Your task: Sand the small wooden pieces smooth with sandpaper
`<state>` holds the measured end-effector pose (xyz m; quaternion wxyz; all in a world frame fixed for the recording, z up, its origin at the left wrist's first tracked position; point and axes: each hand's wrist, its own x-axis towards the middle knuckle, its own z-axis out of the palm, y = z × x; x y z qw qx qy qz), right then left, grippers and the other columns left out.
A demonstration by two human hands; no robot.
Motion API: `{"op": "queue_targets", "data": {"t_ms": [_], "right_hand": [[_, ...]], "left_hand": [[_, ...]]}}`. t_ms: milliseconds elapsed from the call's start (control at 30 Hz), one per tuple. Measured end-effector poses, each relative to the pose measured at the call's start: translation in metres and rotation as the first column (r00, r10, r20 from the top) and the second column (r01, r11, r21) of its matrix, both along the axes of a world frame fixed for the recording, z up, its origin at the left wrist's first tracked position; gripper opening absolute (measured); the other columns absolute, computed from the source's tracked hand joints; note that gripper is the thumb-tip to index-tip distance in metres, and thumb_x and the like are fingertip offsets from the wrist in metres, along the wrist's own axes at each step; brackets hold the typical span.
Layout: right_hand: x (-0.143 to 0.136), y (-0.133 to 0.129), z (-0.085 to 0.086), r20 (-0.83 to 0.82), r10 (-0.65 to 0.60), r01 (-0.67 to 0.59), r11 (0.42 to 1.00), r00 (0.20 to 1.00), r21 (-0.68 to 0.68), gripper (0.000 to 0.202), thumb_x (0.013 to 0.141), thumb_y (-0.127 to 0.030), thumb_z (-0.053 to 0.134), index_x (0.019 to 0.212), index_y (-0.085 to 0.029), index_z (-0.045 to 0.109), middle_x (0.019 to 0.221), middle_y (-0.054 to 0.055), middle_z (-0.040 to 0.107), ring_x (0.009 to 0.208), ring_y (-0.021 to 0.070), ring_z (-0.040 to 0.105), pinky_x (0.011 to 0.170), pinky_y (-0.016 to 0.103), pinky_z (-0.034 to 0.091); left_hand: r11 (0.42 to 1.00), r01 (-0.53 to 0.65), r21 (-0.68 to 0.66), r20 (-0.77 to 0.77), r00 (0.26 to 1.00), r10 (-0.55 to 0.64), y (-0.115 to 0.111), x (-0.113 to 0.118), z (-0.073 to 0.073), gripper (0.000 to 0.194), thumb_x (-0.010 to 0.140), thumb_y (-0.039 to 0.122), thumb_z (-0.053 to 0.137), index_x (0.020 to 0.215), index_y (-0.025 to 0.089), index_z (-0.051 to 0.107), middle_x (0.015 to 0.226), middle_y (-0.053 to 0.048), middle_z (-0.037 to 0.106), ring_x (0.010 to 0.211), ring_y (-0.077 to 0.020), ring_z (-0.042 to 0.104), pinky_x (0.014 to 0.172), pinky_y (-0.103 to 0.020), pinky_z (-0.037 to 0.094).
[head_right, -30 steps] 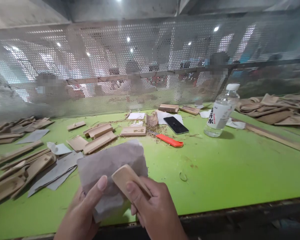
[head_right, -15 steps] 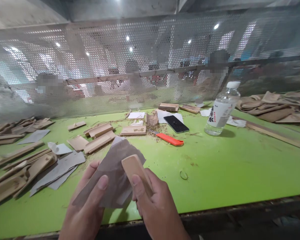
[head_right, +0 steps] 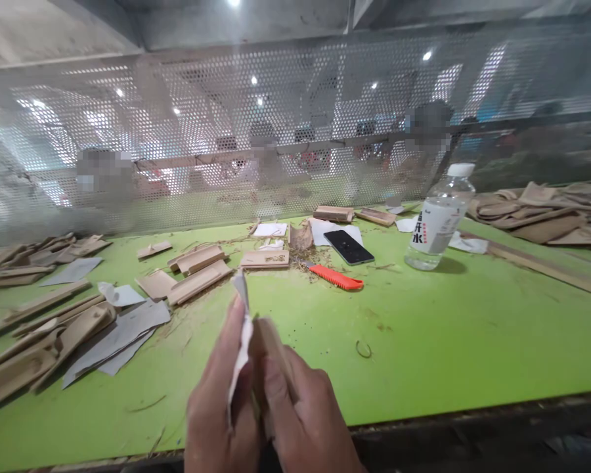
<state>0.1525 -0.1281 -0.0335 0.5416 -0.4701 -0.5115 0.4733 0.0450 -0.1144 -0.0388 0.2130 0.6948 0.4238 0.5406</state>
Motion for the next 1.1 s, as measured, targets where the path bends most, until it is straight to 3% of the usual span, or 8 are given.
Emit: {"op": "queue_targets", "data": {"t_ms": [67,133,300,500,700,900,1000,1100], "right_hand": [[0.003,0.003,-0.001,0.026,-0.071,0.07,0.997,0.997,0.042,0.049,0.104,-0.058,0.048,0.124,-0.02,0.07,0.095,0.009,0.074,0.089,0.0236,0.067,0.076,0.027,0.054],[0.004,0.003,-0.003,0.102,-0.064,0.056,0.995,0.993,0.083,0.047,0.105,-0.055,0.045,0.127,-0.021,0.069,0.103,0.01,0.075,0.094,0.0247,0.069,0.08,0.028,0.055],[0.001,-0.003,-0.007,0.211,0.066,-0.08,0.995,0.975,0.059,0.043,0.104,-0.054,0.049,0.106,-0.02,0.075,0.072,0.003,0.069,0.064,0.0203,0.061,0.06,0.026,0.048],[0.003,0.002,-0.005,0.068,-0.086,0.084,0.996,0.994,0.033,0.04,0.102,-0.053,0.053,0.116,-0.021,0.072,0.095,0.008,0.074,0.081,0.0235,0.065,0.082,0.03,0.053],[-0.001,-0.002,-0.004,0.117,0.092,-0.098,0.994,0.989,0.047,0.044,0.102,-0.055,0.051,0.115,-0.021,0.075,0.071,0.003,0.068,0.062,0.0207,0.061,0.061,0.027,0.048],[0.002,0.003,-0.003,0.023,-0.094,0.094,0.996,0.995,0.008,0.043,0.102,-0.054,0.054,0.125,-0.022,0.071,0.104,0.01,0.076,0.095,0.0261,0.068,0.083,0.03,0.054],[0.005,0.002,-0.001,0.033,-0.025,0.024,1.0,0.999,0.007,0.041,0.1,-0.053,0.058,0.123,-0.021,0.071,0.098,0.007,0.075,0.089,0.0244,0.067,0.08,0.029,0.053],[0.003,-0.001,0.0,0.082,0.068,-0.068,0.998,0.994,-0.008,0.045,0.101,-0.058,0.054,0.112,-0.019,0.073,0.075,0.003,0.07,0.068,0.0206,0.06,0.066,0.027,0.049]], "left_hand": [[0.999,0.018,0.044,-0.072,0.997,-0.015,-0.001,0.003,-0.002,0.077,0.099,0.005,0.047,0.165,0.037,0.027,0.171,0.002,0.031,0.156,-0.0215,0.031,0.125,-0.032,0.034],[0.998,0.02,0.059,-0.098,0.995,-0.014,0.0,0.003,-0.001,0.078,0.098,0.005,0.047,0.166,0.035,0.025,0.171,0.001,0.03,0.156,-0.0212,0.03,0.125,-0.032,0.033],[0.993,-0.118,0.029,-0.049,0.992,0.119,0.005,-0.008,0.008,0.063,0.1,0.008,0.047,0.158,0.033,0.046,0.165,0.0,0.044,0.152,-0.0224,0.04,0.123,-0.036,0.038],[0.999,-0.01,0.034,-0.089,0.996,0.013,-0.003,0.004,0.001,0.075,0.094,0.001,0.048,0.161,0.033,0.04,0.169,-0.001,0.036,0.154,-0.0246,0.035,0.124,-0.038,0.037],[0.991,-0.127,0.034,-0.061,0.99,0.129,0.004,-0.006,0.011,0.064,0.097,0.005,0.05,0.155,0.031,0.052,0.163,0.001,0.047,0.151,-0.0203,0.043,0.123,-0.031,0.038],[0.996,-0.013,0.091,-0.122,0.992,0.024,0.003,0.006,-0.001,0.076,0.094,-0.003,0.044,0.16,0.034,0.042,0.168,0.002,0.039,0.155,-0.0224,0.034,0.127,-0.038,0.031],[0.998,0.01,0.057,-0.018,1.0,-0.009,-0.002,0.009,0.0,0.073,0.094,0.001,0.046,0.159,0.033,0.043,0.167,0.002,0.039,0.155,-0.0249,0.034,0.126,-0.041,0.034],[0.988,-0.111,-0.111,0.168,0.977,0.129,-0.006,0.008,0.003,0.051,0.101,0.015,0.05,0.15,0.03,0.058,0.158,-0.001,0.052,0.148,-0.0262,0.047,0.121,-0.04,0.042]]}}
